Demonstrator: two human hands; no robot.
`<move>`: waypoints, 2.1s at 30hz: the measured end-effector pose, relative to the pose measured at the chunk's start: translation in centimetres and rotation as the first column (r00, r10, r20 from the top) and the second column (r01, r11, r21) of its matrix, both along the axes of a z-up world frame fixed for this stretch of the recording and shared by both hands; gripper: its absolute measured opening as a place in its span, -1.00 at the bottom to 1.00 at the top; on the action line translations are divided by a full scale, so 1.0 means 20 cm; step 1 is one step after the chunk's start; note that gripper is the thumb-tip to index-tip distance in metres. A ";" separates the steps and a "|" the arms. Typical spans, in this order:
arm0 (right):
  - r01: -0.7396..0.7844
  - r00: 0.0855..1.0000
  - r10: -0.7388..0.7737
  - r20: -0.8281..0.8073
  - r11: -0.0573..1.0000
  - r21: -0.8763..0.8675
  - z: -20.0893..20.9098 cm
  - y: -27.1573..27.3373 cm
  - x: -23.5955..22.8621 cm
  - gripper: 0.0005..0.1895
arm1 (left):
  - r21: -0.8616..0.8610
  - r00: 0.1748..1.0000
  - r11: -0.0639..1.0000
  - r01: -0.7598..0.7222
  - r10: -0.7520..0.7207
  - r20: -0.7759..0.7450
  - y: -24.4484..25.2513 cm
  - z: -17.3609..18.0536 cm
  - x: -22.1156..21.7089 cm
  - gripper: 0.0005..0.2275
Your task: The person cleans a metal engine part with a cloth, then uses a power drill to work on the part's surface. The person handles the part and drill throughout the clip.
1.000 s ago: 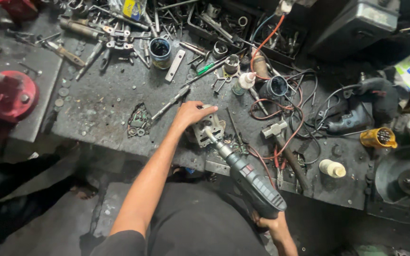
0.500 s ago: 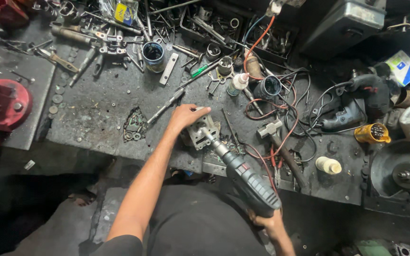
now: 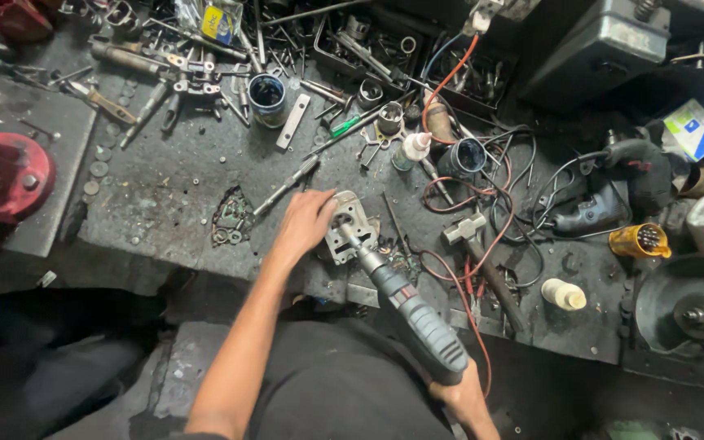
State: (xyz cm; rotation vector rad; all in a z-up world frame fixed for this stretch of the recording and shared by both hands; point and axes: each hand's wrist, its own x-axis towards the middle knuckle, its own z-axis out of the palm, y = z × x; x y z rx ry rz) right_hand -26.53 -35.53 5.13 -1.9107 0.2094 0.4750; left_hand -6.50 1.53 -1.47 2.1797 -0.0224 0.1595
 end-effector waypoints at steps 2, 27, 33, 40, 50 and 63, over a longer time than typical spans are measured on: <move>0.007 0.997 -0.010 0.078 0.999 0.040 0.11 0.07 0.01 -0.20 | 0.012 0.978 0.985 0.173 -0.174 0.112 0.08 0.06 -0.10 -0.38; -0.108 0.994 0.107 -0.012 0.982 -0.152 0.41 0.22 0.10 0.00 | 0.148 0.991 0.980 0.130 -0.131 -0.002 0.10 0.11 -0.20 0.13; -0.169 0.985 0.166 -0.052 0.983 -0.065 0.46 0.21 0.12 0.06 | 0.148 0.987 0.976 0.158 -0.158 -0.015 0.11 0.11 -0.19 0.15; -0.200 0.978 0.183 -0.102 0.960 -0.194 0.54 0.24 0.17 0.02 | 0.210 0.985 0.962 0.172 -0.166 -0.047 0.12 0.02 -0.20 0.18; -0.180 0.983 0.184 0.011 0.969 -0.169 0.48 0.17 0.12 0.02 | 0.083 1.000 0.997 0.009 -0.010 0.006 -0.09 0.02 -0.34 0.18; 0.191 0.966 -0.090 -0.242 0.879 0.437 0.27 -0.05 -0.09 -0.34 | 0.279 0.982 0.942 0.184 -0.166 -0.086 -0.11 0.21 -0.32 0.15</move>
